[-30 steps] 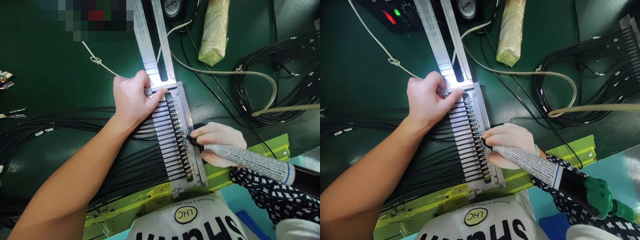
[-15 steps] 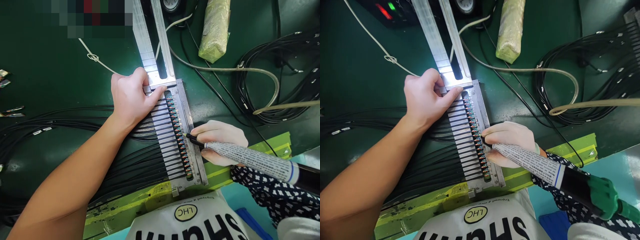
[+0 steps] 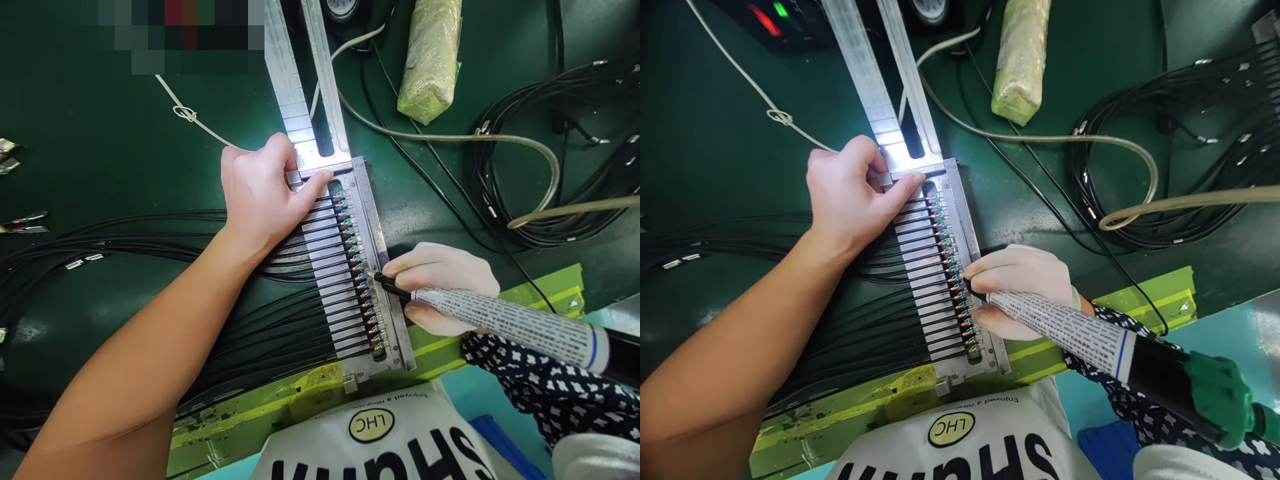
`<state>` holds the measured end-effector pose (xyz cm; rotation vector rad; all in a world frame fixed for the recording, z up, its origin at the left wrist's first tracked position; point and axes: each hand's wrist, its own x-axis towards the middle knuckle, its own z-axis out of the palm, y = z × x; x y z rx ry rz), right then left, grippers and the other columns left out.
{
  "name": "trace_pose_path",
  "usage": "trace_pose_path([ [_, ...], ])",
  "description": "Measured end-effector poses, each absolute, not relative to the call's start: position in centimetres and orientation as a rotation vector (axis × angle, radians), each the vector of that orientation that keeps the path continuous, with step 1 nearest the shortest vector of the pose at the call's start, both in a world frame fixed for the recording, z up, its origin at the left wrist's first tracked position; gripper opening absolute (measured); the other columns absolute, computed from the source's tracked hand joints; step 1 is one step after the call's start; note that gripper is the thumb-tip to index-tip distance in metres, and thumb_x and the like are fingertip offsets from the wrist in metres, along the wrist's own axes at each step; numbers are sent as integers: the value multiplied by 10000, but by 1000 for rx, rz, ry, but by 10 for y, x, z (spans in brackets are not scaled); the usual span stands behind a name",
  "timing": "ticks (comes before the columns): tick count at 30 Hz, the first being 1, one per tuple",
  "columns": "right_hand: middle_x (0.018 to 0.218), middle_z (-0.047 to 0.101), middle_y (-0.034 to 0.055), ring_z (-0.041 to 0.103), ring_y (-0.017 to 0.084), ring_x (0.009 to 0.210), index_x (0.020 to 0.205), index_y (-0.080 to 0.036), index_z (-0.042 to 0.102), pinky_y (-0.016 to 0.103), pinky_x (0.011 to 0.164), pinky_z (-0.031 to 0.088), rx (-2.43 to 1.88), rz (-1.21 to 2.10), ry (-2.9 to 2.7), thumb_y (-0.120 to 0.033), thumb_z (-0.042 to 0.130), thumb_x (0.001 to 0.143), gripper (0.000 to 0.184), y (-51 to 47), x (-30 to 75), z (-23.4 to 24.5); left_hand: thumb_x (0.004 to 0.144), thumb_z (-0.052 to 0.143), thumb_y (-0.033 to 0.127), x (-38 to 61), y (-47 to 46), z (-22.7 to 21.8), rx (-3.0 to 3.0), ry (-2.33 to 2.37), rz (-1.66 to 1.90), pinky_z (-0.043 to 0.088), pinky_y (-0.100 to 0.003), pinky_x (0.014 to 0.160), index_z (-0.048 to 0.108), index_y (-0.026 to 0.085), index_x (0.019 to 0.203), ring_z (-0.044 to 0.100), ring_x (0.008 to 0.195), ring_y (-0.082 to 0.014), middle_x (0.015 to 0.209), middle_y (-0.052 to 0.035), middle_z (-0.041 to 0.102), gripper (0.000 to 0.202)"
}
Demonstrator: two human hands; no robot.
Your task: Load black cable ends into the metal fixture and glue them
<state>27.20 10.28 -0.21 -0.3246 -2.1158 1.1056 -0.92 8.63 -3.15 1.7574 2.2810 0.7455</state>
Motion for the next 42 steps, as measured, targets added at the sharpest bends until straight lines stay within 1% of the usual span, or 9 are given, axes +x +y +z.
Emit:
trace_pose_path([
  [6,1005,762,125,751,213,887,1010,-155,710,320,764,642,-344,1155,-2110,-265,806,819,240,103,272,1,859,564,644,-8,85,-30,1764,2307,713,411,-502,857,523,265,798,667,830,-249,649,11,586,387],
  [12,1062,759,106,738,239,969,1052,-175,741,361,863,632,-424,1246,-1981,-235,804,817,250,102,278,0,855,625,612,-5,89,-26,1751,2349,648,426,-432,815,528,230,866,649,787,-236,681,5,589,394],
  [15,1053,749,56,714,188,817,1047,-232,754,296,661,617,-528,1431,-1673,-341,757,884,196,101,278,-3,863,669,557,-1,82,-1,1715,2330,521,409,-391,751,542,211,989,648,782,-243,750,-16,622,389],
  [18,1021,738,28,607,124,595,1027,-262,746,256,488,504,-582,1625,-1381,-437,710,918,209,101,277,-2,921,646,445,10,52,31,1927,2291,446,384,-374,730,569,205,1002,635,828,-244,841,-37,646,265],
  [21,1016,735,25,564,120,577,984,-263,746,276,527,484,-628,1751,-1244,-459,718,893,217,102,278,3,990,556,339,24,6,43,2223,2070,364,383,-368,726,609,199,901,608,826,-229,844,-34,650,174],
  [29,986,752,17,579,102,590,962,-260,759,243,546,475,-604,1805,-1177,-450,728,886,207,104,280,5,989,524,171,37,-43,11,2444,1875,222,446,-371,736,632,123,1034,567,876,-245,958,-88,652,126],
  [35,1091,753,-2,673,113,654,1128,-306,730,225,528,511,-613,1891,-1117,-489,730,896,296,105,282,7,975,511,139,34,-32,19,2453,1784,86,470,-379,753,625,130,996,538,842,-245,890,-82,600,117],
  [38,1180,728,-28,701,114,730,1155,-337,709,226,582,552,-562,1929,-1120,-497,740,896,306,105,282,10,980,516,164,30,-34,26,2489,1745,144,482,-375,748,628,138,982,534,821,-232,869,-72,591,115],
  [42,1291,669,-5,735,157,856,1140,-321,694,289,726,611,-539,1801,-1271,-378,795,867,296,95,277,15,956,558,129,29,-49,35,2434,1780,467,500,-349,811,598,143,1063,580,921,-209,1008,-83,632,116],
])
